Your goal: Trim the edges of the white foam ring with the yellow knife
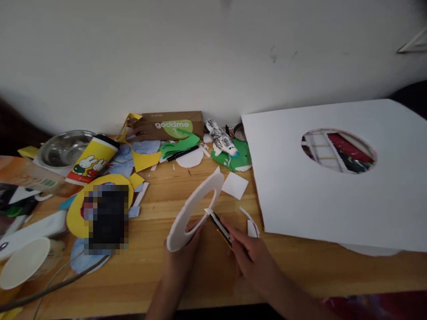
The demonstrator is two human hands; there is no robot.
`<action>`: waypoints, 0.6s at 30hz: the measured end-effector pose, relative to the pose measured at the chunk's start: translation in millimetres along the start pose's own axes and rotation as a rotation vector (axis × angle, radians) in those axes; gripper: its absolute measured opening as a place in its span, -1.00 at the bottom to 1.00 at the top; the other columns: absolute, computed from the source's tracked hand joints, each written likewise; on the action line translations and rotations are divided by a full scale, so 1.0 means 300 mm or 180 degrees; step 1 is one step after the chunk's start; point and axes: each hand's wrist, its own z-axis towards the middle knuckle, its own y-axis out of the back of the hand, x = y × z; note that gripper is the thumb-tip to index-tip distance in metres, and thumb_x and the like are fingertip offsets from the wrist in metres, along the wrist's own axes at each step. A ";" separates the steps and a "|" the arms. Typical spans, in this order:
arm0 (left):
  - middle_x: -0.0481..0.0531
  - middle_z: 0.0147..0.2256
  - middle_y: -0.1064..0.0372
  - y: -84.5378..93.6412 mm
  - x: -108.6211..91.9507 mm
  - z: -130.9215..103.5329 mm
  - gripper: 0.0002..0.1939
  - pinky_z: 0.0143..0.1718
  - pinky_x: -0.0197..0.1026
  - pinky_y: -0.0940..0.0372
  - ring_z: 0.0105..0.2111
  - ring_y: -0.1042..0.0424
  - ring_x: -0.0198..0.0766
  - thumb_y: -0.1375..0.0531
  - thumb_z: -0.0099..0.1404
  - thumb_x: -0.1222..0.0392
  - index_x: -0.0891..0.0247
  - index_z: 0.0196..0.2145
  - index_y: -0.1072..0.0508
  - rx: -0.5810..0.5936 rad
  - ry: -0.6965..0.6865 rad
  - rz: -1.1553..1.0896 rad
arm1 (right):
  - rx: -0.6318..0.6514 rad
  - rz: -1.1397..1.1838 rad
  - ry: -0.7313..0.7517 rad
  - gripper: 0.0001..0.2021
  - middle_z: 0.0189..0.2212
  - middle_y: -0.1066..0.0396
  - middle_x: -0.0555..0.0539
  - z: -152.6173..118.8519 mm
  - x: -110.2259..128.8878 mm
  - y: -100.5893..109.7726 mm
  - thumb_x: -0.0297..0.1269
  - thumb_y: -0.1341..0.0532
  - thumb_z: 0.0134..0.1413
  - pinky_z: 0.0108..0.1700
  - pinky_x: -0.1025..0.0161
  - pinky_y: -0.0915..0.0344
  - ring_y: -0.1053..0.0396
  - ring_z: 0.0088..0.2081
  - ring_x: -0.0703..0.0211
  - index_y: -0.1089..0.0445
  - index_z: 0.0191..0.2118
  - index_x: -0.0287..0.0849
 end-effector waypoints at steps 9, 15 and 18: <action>0.14 -0.11 -0.63 -0.002 0.020 0.005 -0.74 0.08 0.02 -0.41 -0.05 -0.58 0.03 -0.36 0.17 0.06 0.14 -0.19 -0.69 0.0002 0.0030 0.0010 | 0.0065 0.0336 -0.0299 -0.46 -0.52 -0.34 0.07 -0.011 0.006 -0.016 -0.08 0.01 0.36 -0.59 0.38 -0.21 -0.23 -0.66 0.36 -0.21 0.36 -0.09; 0.12 -0.15 -0.64 -0.009 0.008 0.005 -0.77 0.10 0.03 -0.39 -0.09 -0.59 0.01 -0.37 0.15 0.06 0.12 -0.23 -0.69 -0.0028 -0.0032 -0.0059 | 0.0075 0.0519 -0.0375 -0.45 -0.52 -0.36 0.06 -0.008 0.023 -0.020 -0.01 -0.01 0.34 -0.61 0.38 -0.23 -0.25 -0.67 0.34 -0.24 0.34 -0.09; 0.13 -0.15 -0.64 -0.007 -0.001 0.008 -0.76 0.12 0.05 -0.37 -0.09 -0.59 0.03 -0.38 0.14 0.05 0.12 -0.23 -0.70 -0.0016 -0.0051 -0.0058 | 0.0242 0.0963 -0.0690 -0.41 -0.53 -0.35 0.08 -0.006 0.026 -0.017 0.06 0.03 0.34 -0.70 0.39 -0.15 -0.21 -0.74 0.35 -0.20 0.36 -0.10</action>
